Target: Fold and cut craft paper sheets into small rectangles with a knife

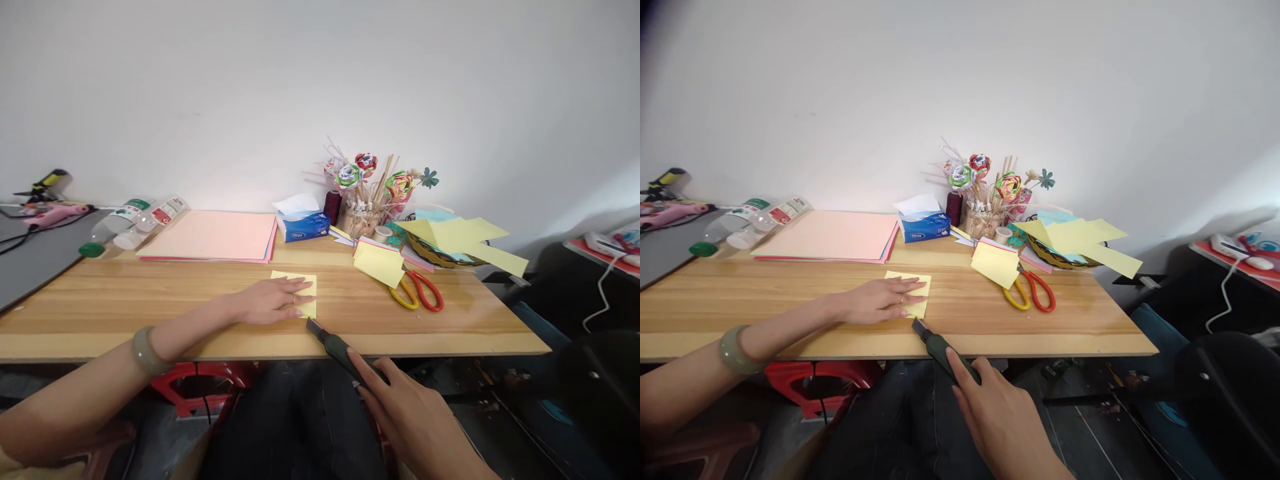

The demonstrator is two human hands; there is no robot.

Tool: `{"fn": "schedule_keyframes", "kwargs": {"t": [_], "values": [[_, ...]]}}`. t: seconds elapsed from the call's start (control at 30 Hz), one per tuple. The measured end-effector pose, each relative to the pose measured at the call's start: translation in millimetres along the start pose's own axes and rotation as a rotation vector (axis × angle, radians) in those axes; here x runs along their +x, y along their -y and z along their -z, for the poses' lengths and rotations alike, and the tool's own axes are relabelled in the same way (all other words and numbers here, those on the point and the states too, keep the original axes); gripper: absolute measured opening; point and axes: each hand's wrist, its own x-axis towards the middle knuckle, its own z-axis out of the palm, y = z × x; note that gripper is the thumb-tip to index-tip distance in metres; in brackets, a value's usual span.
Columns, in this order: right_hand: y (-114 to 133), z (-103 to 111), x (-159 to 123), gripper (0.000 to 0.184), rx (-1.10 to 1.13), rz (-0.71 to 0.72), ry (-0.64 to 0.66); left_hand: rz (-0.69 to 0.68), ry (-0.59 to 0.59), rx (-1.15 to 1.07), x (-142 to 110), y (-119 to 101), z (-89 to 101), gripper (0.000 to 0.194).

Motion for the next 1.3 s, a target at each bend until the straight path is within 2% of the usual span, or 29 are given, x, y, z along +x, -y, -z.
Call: {"fn": "schedule_keyframes", "kwargs": {"t": [0.2, 0.33, 0.5, 0.67, 0.97, 1.3], "values": [[2, -3, 1, 0.04, -0.066, -0.017, -0.009, -0.011, -0.007, -0.014, -1, -2, 2.3, 0.053], [4, -5, 2, 0.04, -0.045, -0.024, -0.003, -0.016, -0.067, 0.007, 4, -2, 4.5, 0.047], [7, -4, 2, 0.038, -0.03, -0.032, 0.025, -0.05, -0.123, 0.014, 11, 2, -4.5, 0.043], [11, 2, 5, 0.042, -0.056, -0.04, 0.069, -0.044, -0.07, -0.012, 9, 6, -15.7, 0.047], [19, 5, 10, 0.047, -0.107, -0.091, 0.119, -0.014, -0.016, -0.033, 9, 3, -12.1, 0.046], [21, 5, 9, 0.049, -0.189, -0.078, 0.064, -0.005, -0.019, -0.013, 9, 2, -13.0, 0.046]]}}
